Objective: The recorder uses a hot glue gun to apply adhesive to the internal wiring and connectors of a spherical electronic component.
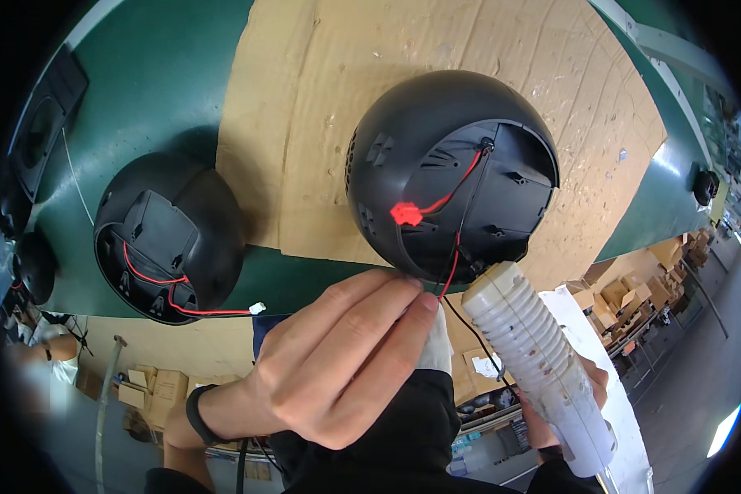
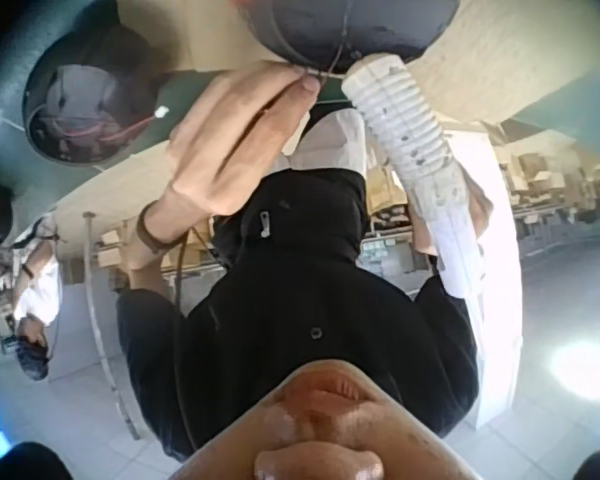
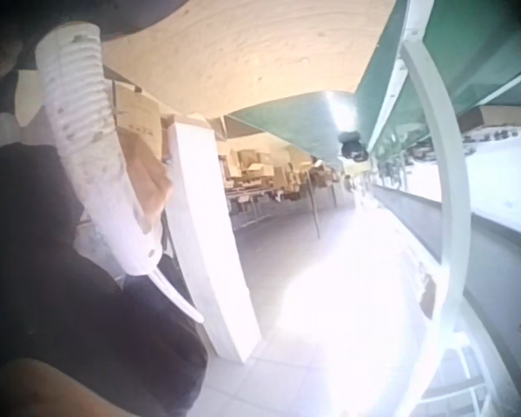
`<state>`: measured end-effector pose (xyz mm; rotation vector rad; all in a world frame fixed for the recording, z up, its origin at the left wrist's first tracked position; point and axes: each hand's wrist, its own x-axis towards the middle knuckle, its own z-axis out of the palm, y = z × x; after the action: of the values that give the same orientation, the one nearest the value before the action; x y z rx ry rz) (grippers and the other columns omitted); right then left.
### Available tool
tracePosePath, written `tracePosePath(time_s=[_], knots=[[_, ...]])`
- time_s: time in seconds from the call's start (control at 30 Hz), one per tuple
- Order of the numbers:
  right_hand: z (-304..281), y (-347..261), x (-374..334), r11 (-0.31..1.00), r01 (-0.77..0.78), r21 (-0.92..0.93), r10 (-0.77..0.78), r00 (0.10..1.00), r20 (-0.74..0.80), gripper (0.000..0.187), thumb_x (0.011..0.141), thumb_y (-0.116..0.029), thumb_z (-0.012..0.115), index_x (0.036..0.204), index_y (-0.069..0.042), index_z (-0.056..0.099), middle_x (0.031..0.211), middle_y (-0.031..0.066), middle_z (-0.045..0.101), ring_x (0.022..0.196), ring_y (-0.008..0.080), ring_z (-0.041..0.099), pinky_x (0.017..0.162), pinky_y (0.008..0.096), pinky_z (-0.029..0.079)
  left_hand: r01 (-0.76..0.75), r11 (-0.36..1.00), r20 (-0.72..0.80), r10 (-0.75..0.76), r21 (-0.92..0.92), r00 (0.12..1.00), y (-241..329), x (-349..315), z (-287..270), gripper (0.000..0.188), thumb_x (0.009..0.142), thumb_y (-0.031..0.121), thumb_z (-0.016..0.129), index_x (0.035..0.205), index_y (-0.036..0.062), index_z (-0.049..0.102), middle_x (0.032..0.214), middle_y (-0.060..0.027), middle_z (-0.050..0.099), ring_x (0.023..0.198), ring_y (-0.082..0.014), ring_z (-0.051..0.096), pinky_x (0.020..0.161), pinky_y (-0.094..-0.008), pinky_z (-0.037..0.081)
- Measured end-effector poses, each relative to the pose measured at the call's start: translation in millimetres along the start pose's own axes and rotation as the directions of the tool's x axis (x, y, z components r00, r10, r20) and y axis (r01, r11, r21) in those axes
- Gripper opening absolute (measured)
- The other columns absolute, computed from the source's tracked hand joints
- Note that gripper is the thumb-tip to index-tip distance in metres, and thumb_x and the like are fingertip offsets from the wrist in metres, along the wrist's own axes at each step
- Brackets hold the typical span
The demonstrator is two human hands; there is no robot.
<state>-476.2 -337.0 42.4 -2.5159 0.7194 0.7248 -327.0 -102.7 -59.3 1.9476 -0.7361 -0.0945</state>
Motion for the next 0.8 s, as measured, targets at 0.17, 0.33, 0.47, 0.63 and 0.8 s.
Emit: tracePosePath(time_s=[0.17, 0.33, 0.47, 0.63, 0.8], knots=[[-17.5, 4.9, -24.5, 0.978, -0.113, -0.178, 0.105, 0.993, -0.056, 0.042, 0.065, -0.011, 0.083, 0.101, 0.004, 0.067, 0.102, 0.0168, 0.068, 0.090, 0.0266, 0.069, 0.078, 0.0354, 0.056, -0.031, 0.999, -0.001, 0.031, 0.013, 1.000, -2.2, -0.4, -0.7, 0.029, 0.063, -0.011, 0.076, 0.091, -0.0137, 0.070, 0.090, -0.0227, 0.067, 0.078, -0.0334, 0.069, 0.067, -0.0370, 0.061], [-18.6, -8.4, -27.0, 0.913, -0.221, -0.342, 0.189, 0.974, -0.125, 0.053, 0.062, -0.014, 0.084, 0.108, 0.003, 0.065, 0.108, 0.0173, 0.064, 0.097, 0.0277, 0.067, 0.083, 0.0376, 0.054, -0.020, 1.000, 0.000, 0.020, 0.022, 1.000, -3.7, -2.1, -0.5, 0.030, 0.062, -0.007, 0.075, 0.091, -0.0138, 0.070, 0.090, -0.0230, 0.067, 0.078, -0.0339, 0.069, 0.067, -0.0370, 0.061], [-23.1, -17.5, -19.6, 0.852, -0.287, -0.437, 0.232, 0.957, -0.175, 0.059, 0.059, -0.016, 0.085, 0.112, 0.003, 0.064, 0.111, 0.0175, 0.063, 0.101, 0.0283, 0.066, 0.086, 0.0390, 0.053, -0.023, 0.999, -0.002, 0.023, 0.023, 1.000, -4.8, -3.3, -0.7, 0.031, 0.062, -0.004, 0.074, 0.092, -0.0138, 0.070, 0.091, -0.0233, 0.067, 0.079, -0.0340, 0.069, 0.068, -0.0367, 0.061], [-28.2, -11.1, -23.7, 0.925, -0.180, -0.334, 0.152, 0.982, -0.109, 0.062, 0.058, -0.021, 0.087, 0.109, 0.003, 0.062, 0.110, 0.0161, 0.059, 0.101, 0.0295, 0.063, 0.088, 0.0396, 0.051, -0.028, 0.999, -0.002, 0.028, 0.026, 1.000, -3.3, -2.9, -1.4, 0.032, 0.062, -0.003, 0.074, 0.092, -0.0137, 0.070, 0.091, -0.0234, 0.067, 0.079, -0.0341, 0.070, 0.069, -0.0366, 0.061], [-19.8, -5.6, -16.2, 0.947, -0.123, -0.297, 0.103, 0.991, -0.081, 0.058, 0.060, -0.020, 0.087, 0.108, 0.002, 0.062, 0.108, 0.0163, 0.061, 0.100, 0.0286, 0.064, 0.087, 0.0393, 0.052, -0.007, 1.000, -0.006, 0.007, 0.001, 1.000, -4.7, 0.9, -3.0, 0.032, 0.064, -0.006, 0.076, 0.095, -0.0131, 0.070, 0.088, -0.0223, 0.067, 0.074, -0.0322, 0.069, 0.064, -0.0353, 0.060]])
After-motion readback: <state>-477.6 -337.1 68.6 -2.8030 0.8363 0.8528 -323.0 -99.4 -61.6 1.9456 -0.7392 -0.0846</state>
